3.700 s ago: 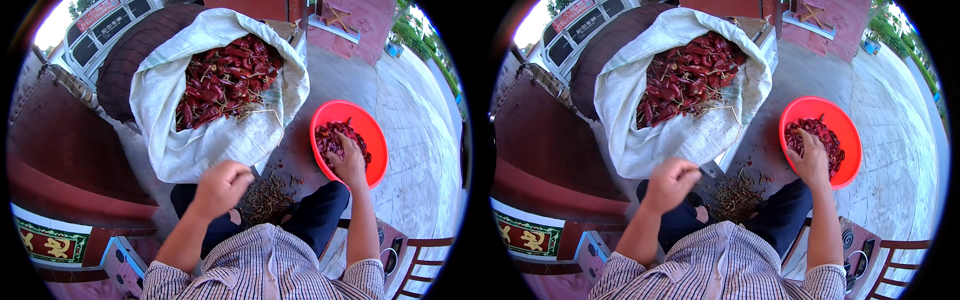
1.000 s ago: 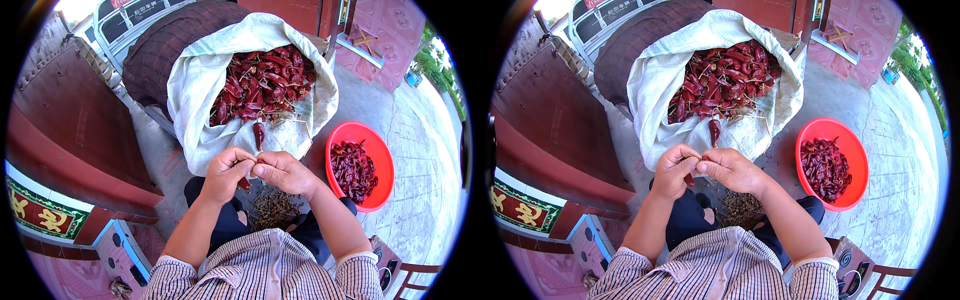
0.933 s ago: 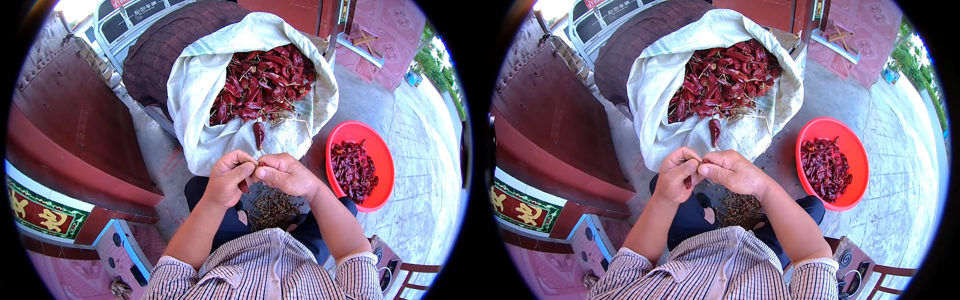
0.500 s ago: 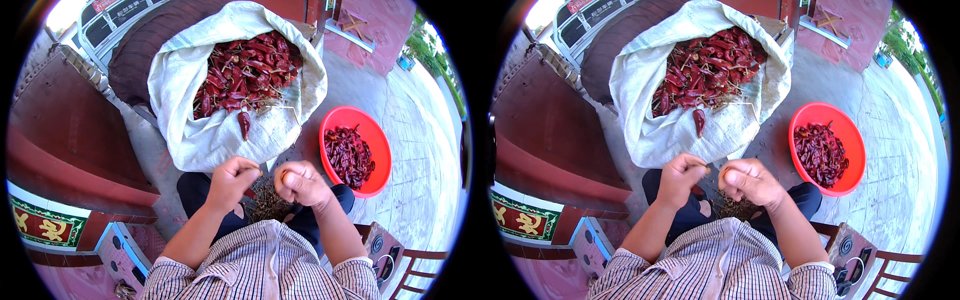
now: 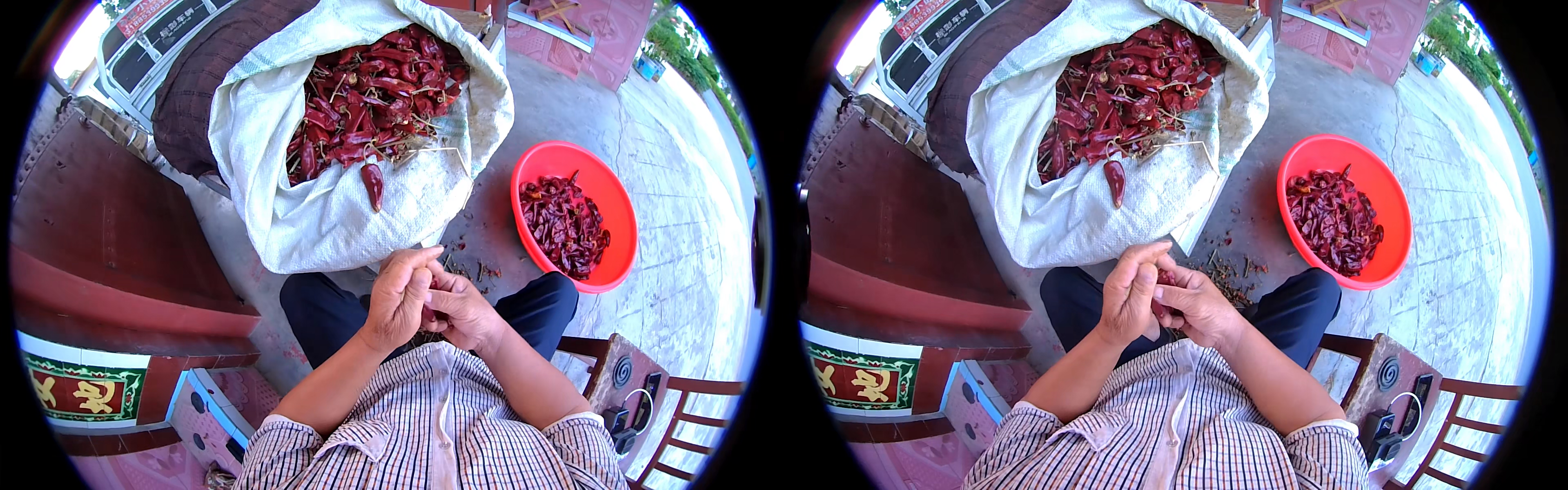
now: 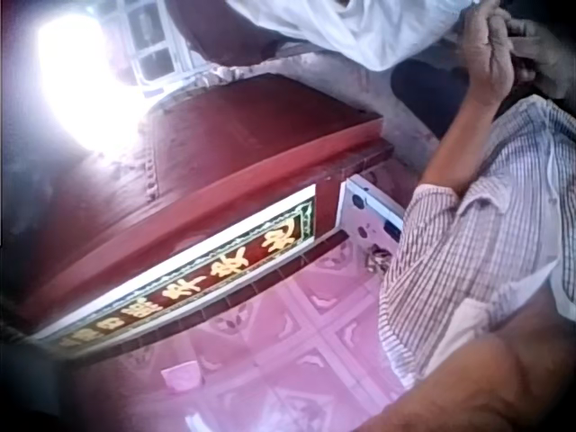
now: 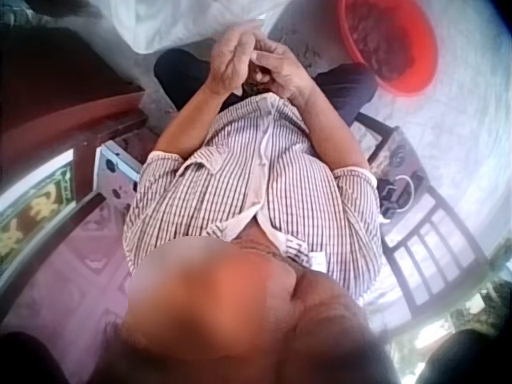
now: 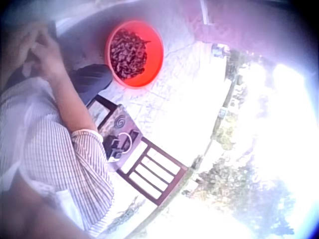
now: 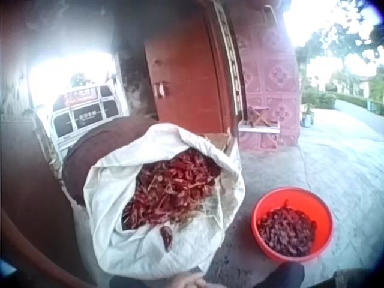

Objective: The person picks dried red chilies from a large sack, removes the stems by hand and using scissors, and places the chilies into a red plastic basin.

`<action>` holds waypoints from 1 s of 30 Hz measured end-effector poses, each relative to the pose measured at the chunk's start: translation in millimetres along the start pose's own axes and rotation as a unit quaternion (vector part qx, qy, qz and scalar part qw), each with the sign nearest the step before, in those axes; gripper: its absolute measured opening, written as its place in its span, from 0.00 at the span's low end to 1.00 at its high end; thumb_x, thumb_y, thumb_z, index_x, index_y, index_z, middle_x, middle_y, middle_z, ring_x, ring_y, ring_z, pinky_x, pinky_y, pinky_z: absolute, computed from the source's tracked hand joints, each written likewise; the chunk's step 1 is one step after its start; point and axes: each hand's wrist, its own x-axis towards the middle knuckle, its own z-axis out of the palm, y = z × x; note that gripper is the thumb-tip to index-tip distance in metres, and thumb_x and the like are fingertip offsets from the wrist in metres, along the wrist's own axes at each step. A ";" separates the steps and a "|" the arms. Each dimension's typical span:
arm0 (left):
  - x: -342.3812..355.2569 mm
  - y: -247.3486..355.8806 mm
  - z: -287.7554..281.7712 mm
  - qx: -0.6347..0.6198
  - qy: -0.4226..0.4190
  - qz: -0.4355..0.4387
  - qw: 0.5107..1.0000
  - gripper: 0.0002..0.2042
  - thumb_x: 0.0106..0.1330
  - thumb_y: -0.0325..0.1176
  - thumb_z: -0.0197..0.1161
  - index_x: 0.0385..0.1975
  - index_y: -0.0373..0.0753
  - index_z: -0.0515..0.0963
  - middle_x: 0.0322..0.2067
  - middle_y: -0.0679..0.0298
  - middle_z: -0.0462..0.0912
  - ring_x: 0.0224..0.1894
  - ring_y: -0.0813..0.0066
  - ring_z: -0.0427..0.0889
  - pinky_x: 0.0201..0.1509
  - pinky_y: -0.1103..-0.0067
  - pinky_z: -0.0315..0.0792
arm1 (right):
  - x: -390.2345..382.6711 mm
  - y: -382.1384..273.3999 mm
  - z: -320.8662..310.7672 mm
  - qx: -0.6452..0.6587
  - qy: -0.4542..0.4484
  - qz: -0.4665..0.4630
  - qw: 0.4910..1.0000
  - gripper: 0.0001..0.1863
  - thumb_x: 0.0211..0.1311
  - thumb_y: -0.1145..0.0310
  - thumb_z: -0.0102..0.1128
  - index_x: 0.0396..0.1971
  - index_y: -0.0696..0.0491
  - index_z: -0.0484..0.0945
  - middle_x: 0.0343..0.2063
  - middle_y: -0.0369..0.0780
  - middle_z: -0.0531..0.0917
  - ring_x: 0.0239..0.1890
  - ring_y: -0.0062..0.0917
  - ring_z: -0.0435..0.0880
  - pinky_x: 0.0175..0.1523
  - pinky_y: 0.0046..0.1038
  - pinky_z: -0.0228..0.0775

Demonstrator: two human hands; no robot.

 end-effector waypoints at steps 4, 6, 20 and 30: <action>4.2 -2.7 -7.0 0.033 -0.060 0.081 0.994 0.18 0.80 0.36 0.53 0.61 0.30 0.74 0.54 0.53 0.80 0.55 0.67 0.79 0.63 0.72 0.70 | -7.9 -15.3 7.6 0.024 0.009 0.020 0.999 0.09 0.70 0.65 0.66 0.42 0.52 0.78 0.28 0.33 0.79 0.25 0.16 0.76 0.24 0.17 0.62; 6.6 1.3 -6.8 0.023 -0.068 0.073 0.995 0.19 0.78 0.36 0.56 0.61 0.31 0.74 0.56 0.52 0.80 0.58 0.64 0.79 0.66 0.70 0.69 | -7.4 -14.5 7.5 0.027 0.019 0.012 0.999 0.07 0.70 0.68 0.66 0.42 0.53 0.78 0.28 0.33 0.79 0.25 0.15 0.76 0.24 0.16 0.61; 4.0 -12.1 -36.3 -0.043 -0.081 -0.036 0.995 0.06 0.67 0.27 0.69 0.39 0.33 0.83 0.41 0.57 0.86 0.45 0.68 0.84 0.52 0.74 0.76 | -6.9 -26.2 5.2 -0.035 0.053 -0.010 0.998 0.09 0.66 0.73 0.67 0.42 0.56 0.77 0.31 0.36 0.82 0.23 0.15 0.75 0.26 0.18 0.65; -6.8 -9.8 -25.9 -0.185 -0.057 -0.167 0.967 0.08 0.73 0.34 0.64 0.35 0.36 0.77 0.29 0.64 0.79 0.28 0.76 0.76 0.35 0.80 0.71 | -5.3 -29.1 1.9 -0.159 0.010 -0.047 0.986 0.07 0.66 0.70 0.70 0.37 0.56 0.82 0.28 0.33 0.83 0.28 0.15 0.78 0.33 0.19 0.71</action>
